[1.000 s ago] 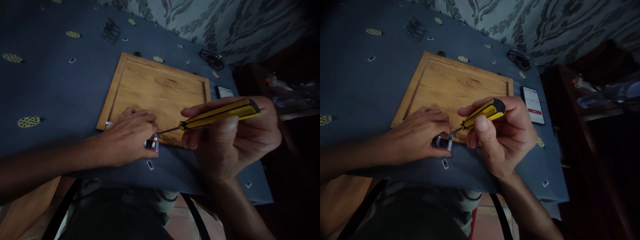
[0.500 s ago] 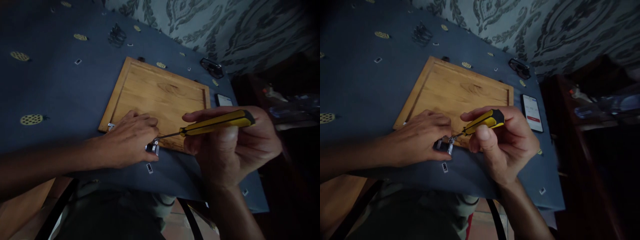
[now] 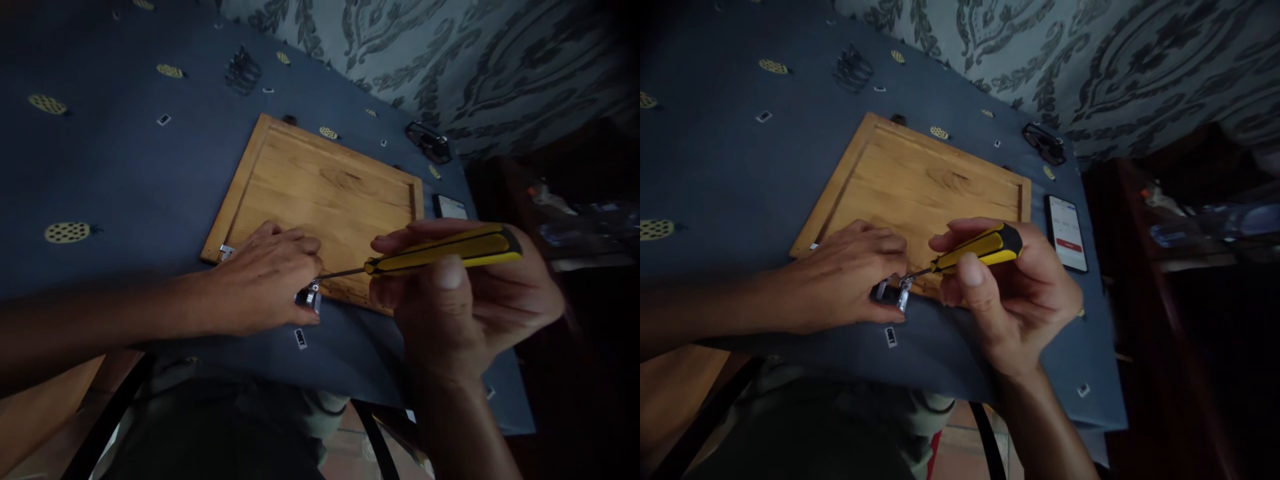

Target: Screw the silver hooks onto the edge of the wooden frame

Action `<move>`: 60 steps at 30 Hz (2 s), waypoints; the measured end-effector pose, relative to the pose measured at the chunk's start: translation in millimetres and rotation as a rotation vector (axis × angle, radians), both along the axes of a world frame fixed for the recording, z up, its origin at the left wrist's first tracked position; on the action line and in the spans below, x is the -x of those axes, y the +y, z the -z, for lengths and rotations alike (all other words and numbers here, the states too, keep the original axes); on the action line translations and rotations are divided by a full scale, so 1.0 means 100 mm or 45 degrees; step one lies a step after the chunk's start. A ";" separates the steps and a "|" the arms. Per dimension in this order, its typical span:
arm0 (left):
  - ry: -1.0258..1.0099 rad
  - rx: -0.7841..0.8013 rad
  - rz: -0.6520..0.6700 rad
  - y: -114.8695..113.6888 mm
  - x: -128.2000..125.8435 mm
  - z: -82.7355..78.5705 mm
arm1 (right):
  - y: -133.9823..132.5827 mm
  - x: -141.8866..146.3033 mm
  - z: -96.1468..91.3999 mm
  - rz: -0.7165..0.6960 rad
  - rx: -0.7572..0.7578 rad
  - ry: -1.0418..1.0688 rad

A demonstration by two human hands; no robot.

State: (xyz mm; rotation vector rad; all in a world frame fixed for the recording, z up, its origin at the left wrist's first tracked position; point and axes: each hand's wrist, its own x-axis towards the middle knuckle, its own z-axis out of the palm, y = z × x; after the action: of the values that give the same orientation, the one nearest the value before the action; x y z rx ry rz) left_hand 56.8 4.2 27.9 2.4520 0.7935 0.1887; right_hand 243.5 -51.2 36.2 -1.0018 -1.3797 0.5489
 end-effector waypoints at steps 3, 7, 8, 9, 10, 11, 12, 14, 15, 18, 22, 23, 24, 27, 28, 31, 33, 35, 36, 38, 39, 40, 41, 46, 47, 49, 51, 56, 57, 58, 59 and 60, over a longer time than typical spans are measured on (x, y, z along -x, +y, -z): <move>-0.007 -0.007 -0.003 0.00 0.00 0.00 | 0.01 -0.01 0.03 -0.033 0.004 0.056; 0.021 0.000 -0.014 0.00 -0.02 -0.02 | 0.00 -0.08 0.03 -0.084 0.074 0.092; 0.034 0.009 -0.012 0.00 -0.03 -0.03 | 0.00 -0.10 0.02 -0.104 0.107 0.087; 0.040 0.014 -0.011 0.00 -0.03 -0.04 | -0.01 -0.12 0.00 -0.128 0.132 0.073; 0.042 0.015 -0.009 0.00 -0.02 -0.05 | -0.01 -0.13 -0.01 -0.145 0.147 0.054; 0.031 0.006 -0.008 -0.01 -0.02 -0.06 | 0.00 -0.15 -0.02 -0.157 0.153 0.029; 0.018 -0.012 -0.010 -0.01 -0.02 -0.06 | 0.00 -0.16 -0.03 -0.163 0.160 0.000; -0.008 -0.047 -0.015 -0.02 0.00 -0.06 | 0.01 -0.17 -0.04 -0.177 0.162 -0.040; -0.009 -0.047 -0.016 -0.02 0.00 -0.06 | 0.01 -0.17 -0.04 -0.186 0.164 -0.050; 0.013 -0.017 -0.009 -0.02 -0.01 -0.05 | 0.01 -0.16 -0.04 -0.227 0.164 -0.033; -0.003 -0.062 -0.003 0.00 -0.03 -0.01 | -0.01 -0.12 -0.05 -0.165 0.214 -0.009; -0.004 -0.066 -0.007 0.00 -0.03 0.00 | -0.01 -0.11 -0.06 -0.165 0.214 -0.008; -0.001 -0.063 -0.009 0.00 -0.03 0.01 | -0.01 -0.11 -0.06 -0.179 0.210 -0.006; 0.028 -0.035 -0.004 0.00 -0.03 0.02 | 0.00 -0.13 -0.04 -0.215 0.211 -0.015; 0.028 -0.029 0.000 0.00 -0.02 0.03 | 0.00 -0.14 -0.04 -0.217 0.211 -0.023; 0.000 -0.020 0.005 0.00 -0.01 0.04 | 0.02 -0.17 -0.02 -0.256 0.182 -0.051; -0.014 -0.016 0.005 0.00 0.00 0.04 | 0.03 -0.18 -0.02 -0.286 0.147 -0.076; -0.007 -0.016 0.007 0.00 0.00 0.03 | 0.03 -0.18 -0.02 -0.289 0.126 -0.106; 0.001 -0.018 0.008 0.00 0.00 0.03 | 0.04 -0.19 -0.02 -0.290 0.120 -0.116; 0.023 -0.024 0.011 0.01 -0.01 0.02 | 0.04 -0.19 -0.03 -0.297 0.117 -0.122; 0.031 -0.027 0.010 0.01 -0.02 0.01 | 0.04 -0.19 -0.03 -0.304 0.116 -0.119; 0.037 -0.029 0.008 0.01 -0.03 0.01 | 0.04 -0.19 -0.03 -0.309 0.117 -0.117; 0.042 -0.030 0.006 0.01 -0.03 0.01 | 0.04 -0.19 -0.03 -0.312 0.120 -0.115; 0.009 -0.033 0.002 0.00 -0.02 0.02 | 0.05 -0.20 -0.04 -0.331 0.124 -0.099; -0.011 -0.042 0.000 0.00 -0.02 0.03 | 0.05 -0.20 -0.05 -0.334 0.121 -0.100; -0.040 -0.063 -0.001 0.00 -0.01 0.05 | 0.05 -0.21 -0.04 -0.333 0.099 -0.122; -0.042 -0.067 0.005 0.00 -0.01 0.05 | 0.04 -0.22 -0.03 -0.341 0.078 -0.137; -0.020 -0.058 0.006 0.00 -0.01 0.03 | -0.01 -0.21 0.01 -0.374 0.150 0.000; -0.015 -0.056 0.004 0.00 -0.01 0.02 | -0.01 -0.20 0.01 -0.366 0.151 0.002; -0.010 -0.054 0.003 0.00 -0.02 0.02 | 0.00 -0.20 0.01 -0.354 0.134 -0.015; -0.003 -0.052 0.004 0.00 -0.02 0.02 | 0.01 -0.20 0.02 -0.338 0.100 -0.044; 0.005 -0.050 0.005 0.00 -0.02 0.01 | 0.02 -0.20 0.02 -0.320 0.061 -0.080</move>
State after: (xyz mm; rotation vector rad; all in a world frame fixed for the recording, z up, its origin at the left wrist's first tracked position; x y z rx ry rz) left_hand 58.3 4.3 26.5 2.4909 0.7942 0.1996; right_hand 263.6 -49.3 34.2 -0.8956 -1.5660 0.7449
